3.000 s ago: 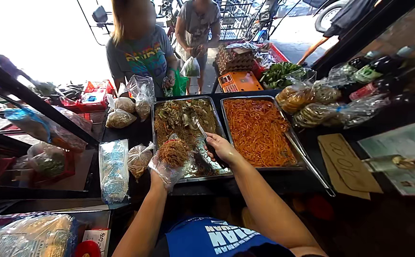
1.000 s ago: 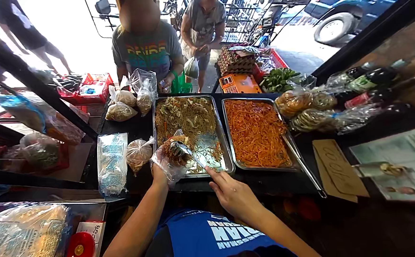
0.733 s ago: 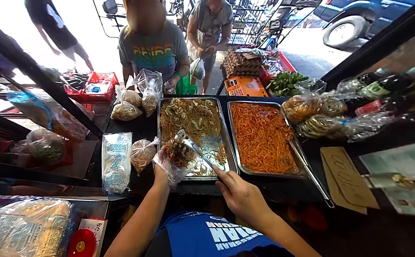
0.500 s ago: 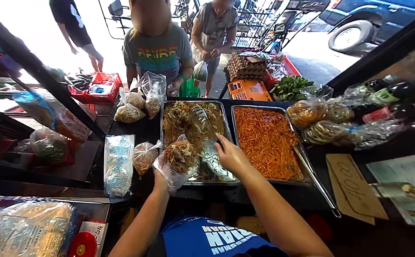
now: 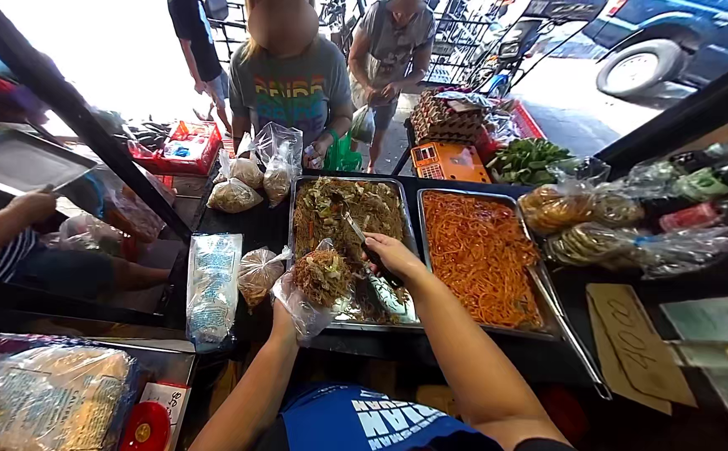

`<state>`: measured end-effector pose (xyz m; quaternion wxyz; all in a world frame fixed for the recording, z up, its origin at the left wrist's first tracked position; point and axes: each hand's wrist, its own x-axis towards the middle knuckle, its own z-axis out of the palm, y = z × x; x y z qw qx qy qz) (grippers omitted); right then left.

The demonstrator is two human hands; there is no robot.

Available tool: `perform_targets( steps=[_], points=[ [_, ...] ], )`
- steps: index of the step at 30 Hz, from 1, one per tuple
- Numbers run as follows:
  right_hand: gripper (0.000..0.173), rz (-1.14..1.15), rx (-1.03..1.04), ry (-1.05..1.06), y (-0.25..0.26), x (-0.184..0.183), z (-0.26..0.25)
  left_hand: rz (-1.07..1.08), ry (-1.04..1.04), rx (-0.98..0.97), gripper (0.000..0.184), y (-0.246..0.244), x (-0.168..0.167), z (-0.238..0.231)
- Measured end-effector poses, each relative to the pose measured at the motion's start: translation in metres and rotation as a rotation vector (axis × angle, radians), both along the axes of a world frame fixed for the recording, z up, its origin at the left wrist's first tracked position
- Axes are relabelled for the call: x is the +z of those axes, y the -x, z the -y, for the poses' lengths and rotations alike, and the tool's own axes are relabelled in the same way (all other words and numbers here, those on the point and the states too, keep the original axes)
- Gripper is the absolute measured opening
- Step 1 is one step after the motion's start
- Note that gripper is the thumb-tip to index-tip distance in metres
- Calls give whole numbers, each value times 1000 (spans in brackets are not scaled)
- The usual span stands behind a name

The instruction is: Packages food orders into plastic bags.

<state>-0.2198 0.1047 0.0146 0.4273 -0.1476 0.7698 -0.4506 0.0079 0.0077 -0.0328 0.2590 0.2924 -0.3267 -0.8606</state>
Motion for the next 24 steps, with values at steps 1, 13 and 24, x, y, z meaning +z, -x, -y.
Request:
perform_targets(
  steps=[1,13,24],
  points=[
    [42,99,-35,64,-1,4,-12,-17,-20,-5,40,1,0,0],
    [46,-199,209,106,-97,64,-139,108,64,-15,40,19,-2,-5],
    [47,-1129,203,-17,-107,32,-159,58,35,-12,44,21,-1,-10]
  ],
)
